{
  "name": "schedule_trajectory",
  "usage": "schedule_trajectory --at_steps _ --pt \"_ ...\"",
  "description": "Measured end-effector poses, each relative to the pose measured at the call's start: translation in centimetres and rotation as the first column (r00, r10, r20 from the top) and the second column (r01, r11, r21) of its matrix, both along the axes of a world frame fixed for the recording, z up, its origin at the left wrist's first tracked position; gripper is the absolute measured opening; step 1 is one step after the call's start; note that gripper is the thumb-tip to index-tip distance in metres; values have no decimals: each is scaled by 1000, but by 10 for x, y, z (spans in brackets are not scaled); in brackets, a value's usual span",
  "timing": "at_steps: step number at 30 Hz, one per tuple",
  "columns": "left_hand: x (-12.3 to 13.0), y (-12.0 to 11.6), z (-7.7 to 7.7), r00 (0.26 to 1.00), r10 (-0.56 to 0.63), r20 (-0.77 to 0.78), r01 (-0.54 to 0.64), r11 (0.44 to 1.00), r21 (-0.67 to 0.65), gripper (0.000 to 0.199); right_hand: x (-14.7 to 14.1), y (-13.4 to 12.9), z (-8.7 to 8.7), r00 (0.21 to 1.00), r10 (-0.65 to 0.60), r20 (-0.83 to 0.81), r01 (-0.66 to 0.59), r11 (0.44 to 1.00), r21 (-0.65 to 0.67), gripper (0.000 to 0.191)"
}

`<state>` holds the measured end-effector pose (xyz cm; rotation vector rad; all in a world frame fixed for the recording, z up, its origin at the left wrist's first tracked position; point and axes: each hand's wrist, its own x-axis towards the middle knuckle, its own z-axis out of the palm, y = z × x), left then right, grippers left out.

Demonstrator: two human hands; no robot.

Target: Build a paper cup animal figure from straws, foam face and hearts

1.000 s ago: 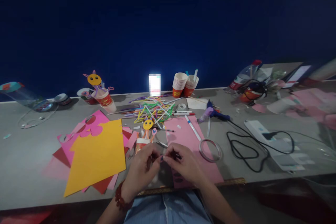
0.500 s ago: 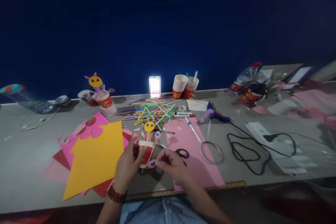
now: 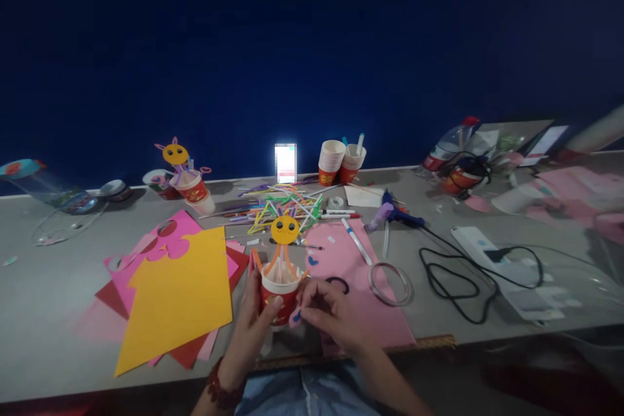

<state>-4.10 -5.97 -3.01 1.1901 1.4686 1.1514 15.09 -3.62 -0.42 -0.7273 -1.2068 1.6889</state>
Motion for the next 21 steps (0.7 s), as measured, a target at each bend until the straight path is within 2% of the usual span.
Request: schedule_trajectory --at_steps 3,6,9,12,14,19,21 --pt "6 4 12 987 -148 67 141 984 106 81 5 -2 4 1000 1 29 -1 1000 19 31" --pt "10 7 19 970 -191 152 168 974 152 78 8 -4 8 998 -6 65 4 1000 24 32" --pt "13 8 19 969 -114 217 89 988 123 63 10 -4 11 996 -1 94 -4 999 48 33" --pt "16 10 21 982 54 180 -64 997 49 45 10 -4 13 994 15 104 -25 996 91 32" --pt "18 12 25 983 115 146 -121 992 26 39 11 -4 14 992 26 122 -39 993 109 32" --pt "18 16 29 988 107 109 -112 993 39 33 22 -3 17 960 36 278 -82 984 155 33" --pt "18 17 27 988 110 110 -117 992 56 35 33 -1 24 939 31 342 -79 988 129 33"
